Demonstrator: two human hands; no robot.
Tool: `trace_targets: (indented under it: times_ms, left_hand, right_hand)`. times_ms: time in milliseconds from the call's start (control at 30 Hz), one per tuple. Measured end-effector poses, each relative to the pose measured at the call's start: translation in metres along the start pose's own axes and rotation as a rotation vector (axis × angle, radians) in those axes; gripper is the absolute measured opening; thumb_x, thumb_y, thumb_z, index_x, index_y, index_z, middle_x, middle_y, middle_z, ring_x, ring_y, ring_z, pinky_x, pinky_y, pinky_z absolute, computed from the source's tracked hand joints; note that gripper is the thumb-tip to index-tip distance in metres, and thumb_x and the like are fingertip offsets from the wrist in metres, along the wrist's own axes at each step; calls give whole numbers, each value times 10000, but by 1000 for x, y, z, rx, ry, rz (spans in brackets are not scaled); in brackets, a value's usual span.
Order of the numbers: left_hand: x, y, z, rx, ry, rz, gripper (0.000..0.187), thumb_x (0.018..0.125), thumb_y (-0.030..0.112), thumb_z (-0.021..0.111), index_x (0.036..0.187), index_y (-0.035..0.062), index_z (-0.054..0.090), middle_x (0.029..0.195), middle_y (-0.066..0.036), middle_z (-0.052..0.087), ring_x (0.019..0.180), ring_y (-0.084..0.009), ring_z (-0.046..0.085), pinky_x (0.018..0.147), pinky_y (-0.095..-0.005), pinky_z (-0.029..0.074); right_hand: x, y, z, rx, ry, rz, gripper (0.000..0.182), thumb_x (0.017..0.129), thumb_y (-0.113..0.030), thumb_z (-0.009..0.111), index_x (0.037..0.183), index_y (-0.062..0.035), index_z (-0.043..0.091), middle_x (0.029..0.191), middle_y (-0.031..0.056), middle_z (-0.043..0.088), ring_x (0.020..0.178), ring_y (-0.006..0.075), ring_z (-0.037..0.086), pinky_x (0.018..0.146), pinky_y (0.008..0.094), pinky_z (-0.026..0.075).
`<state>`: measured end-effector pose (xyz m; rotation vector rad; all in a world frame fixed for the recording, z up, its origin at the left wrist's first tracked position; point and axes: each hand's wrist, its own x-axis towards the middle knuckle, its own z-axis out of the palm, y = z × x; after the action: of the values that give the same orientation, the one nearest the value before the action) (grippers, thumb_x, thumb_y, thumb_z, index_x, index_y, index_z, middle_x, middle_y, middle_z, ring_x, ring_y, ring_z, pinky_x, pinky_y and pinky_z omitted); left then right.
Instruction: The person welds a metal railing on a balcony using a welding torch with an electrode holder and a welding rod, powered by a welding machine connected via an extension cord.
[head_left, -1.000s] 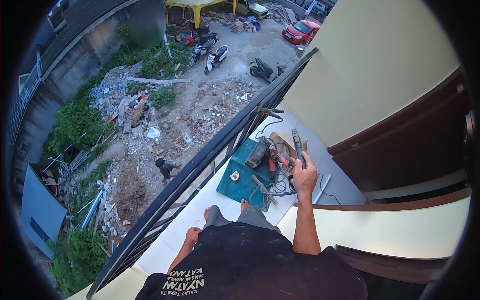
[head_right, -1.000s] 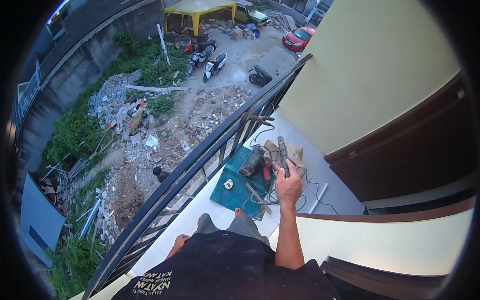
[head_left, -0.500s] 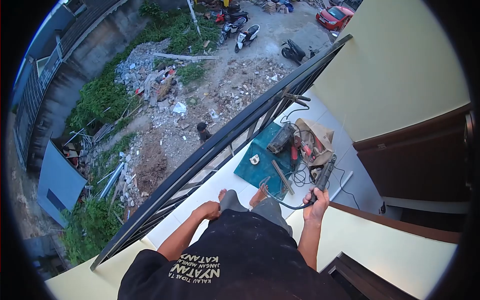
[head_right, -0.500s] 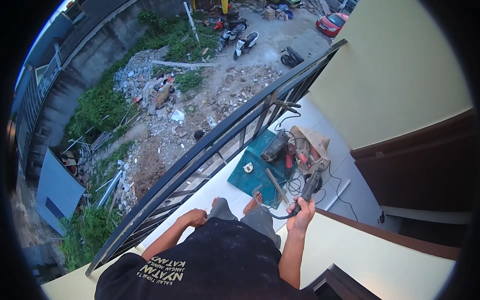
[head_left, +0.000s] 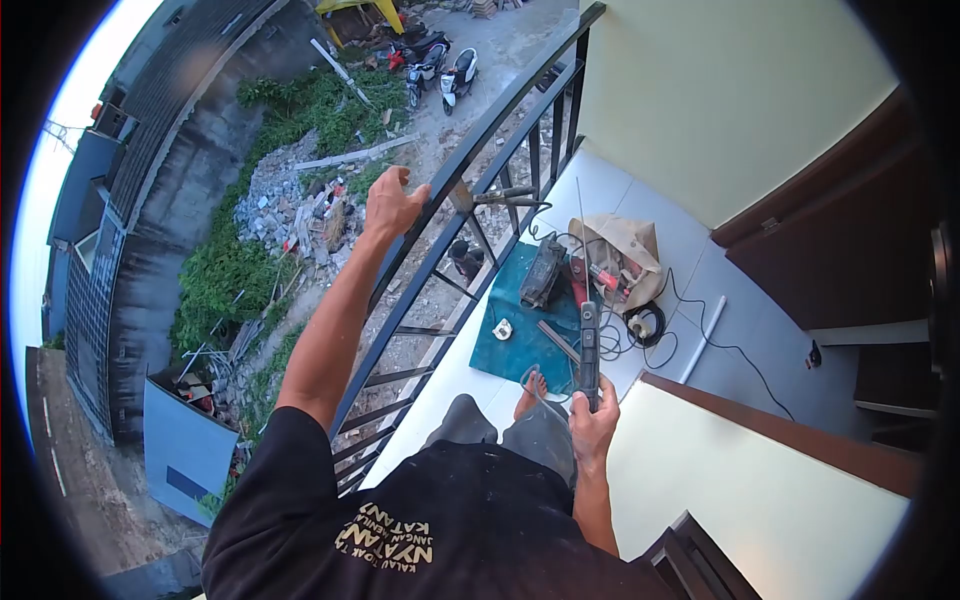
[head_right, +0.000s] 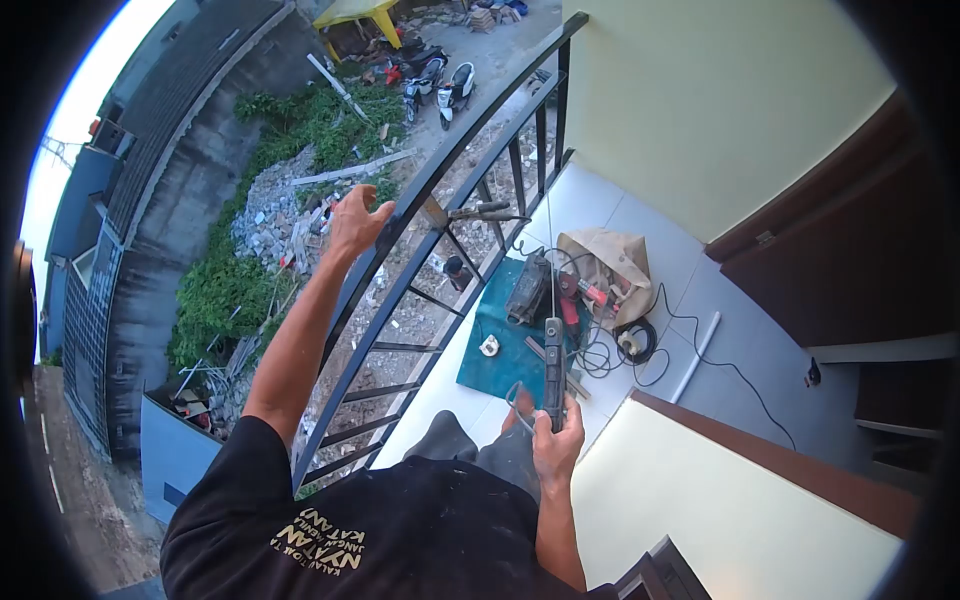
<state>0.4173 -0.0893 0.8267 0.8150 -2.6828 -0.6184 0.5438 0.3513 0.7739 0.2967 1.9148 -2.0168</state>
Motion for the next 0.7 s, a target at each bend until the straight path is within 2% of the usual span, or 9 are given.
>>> trace_targets:
  times_ms: [67, 167, 233, 267, 400, 467, 700]
  left_hand:
    - [27, 10, 21, 75, -66, 12, 609, 807, 407, 763, 1188, -43, 612, 1174, -234, 666, 1111, -358, 636, 981, -418, 480]
    - [57, 19, 47, 218, -177, 44, 692, 773, 467, 777, 1164, -80, 615, 1171, -282, 658, 1130, -391, 633, 974, -429, 491]
    - [69, 26, 60, 287, -312, -10, 677, 751, 450, 781, 1127, -94, 638, 1110, -298, 675, 1075, -410, 657, 924, -446, 523]
    - [73, 30, 65, 320, -290, -2, 596, 715, 395, 794, 1023, -103, 687, 1010, -303, 697, 986, -420, 688, 865, -463, 552]
    - [81, 30, 72, 346, -304, -14, 505, 686, 331, 802, 926, -104, 711, 954, -302, 705, 936, -420, 703, 841, -459, 563]
    - [82, 31, 71, 373, -313, -21, 465, 666, 296, 811, 884, -104, 718, 938, -303, 706, 916, -420, 709, 819, -456, 572]
    - [84, 28, 74, 336, -309, -17, 466, 678, 304, 815, 889, -101, 720, 932, -295, 710, 902, -422, 710, 815, -455, 576]
  right_hand:
    - [1, 8, -9, -69, -1, -53, 426, 877, -64, 595, 1273, 71, 514, 663, -3, 548, 486, 43, 460, 434, 212, 337]
    - [0, 3, -13, -52, 0, -26, 444, 865, -79, 612, 1272, 73, 524, 677, 6, 562, 511, 58, 489, 464, 222, 374]
    - [-1, -7, -13, -89, 20, -30, 448, 859, -84, 620, 1269, 73, 532, 696, 17, 575, 527, 63, 502, 482, 227, 389]
    - [0, -10, -14, -136, 35, -42, 452, 853, -88, 627, 1266, 74, 540, 715, 28, 588, 543, 68, 515, 501, 232, 405]
    - [4, 3, -26, -253, 39, -85, 454, 848, -91, 630, 1262, 77, 554, 789, 72, 630, 611, 100, 565, 569, 254, 456]
    - [3, -8, -28, -290, -8, 9, 488, 835, -116, 625, 1274, 83, 551, 1020, 193, 702, 882, 234, 694, 813, 333, 537]
    - [2, -21, -8, -363, -33, 6, 473, 841, -109, 617, 1285, 42, 559, 1000, 197, 702, 897, 237, 708, 810, 344, 541]
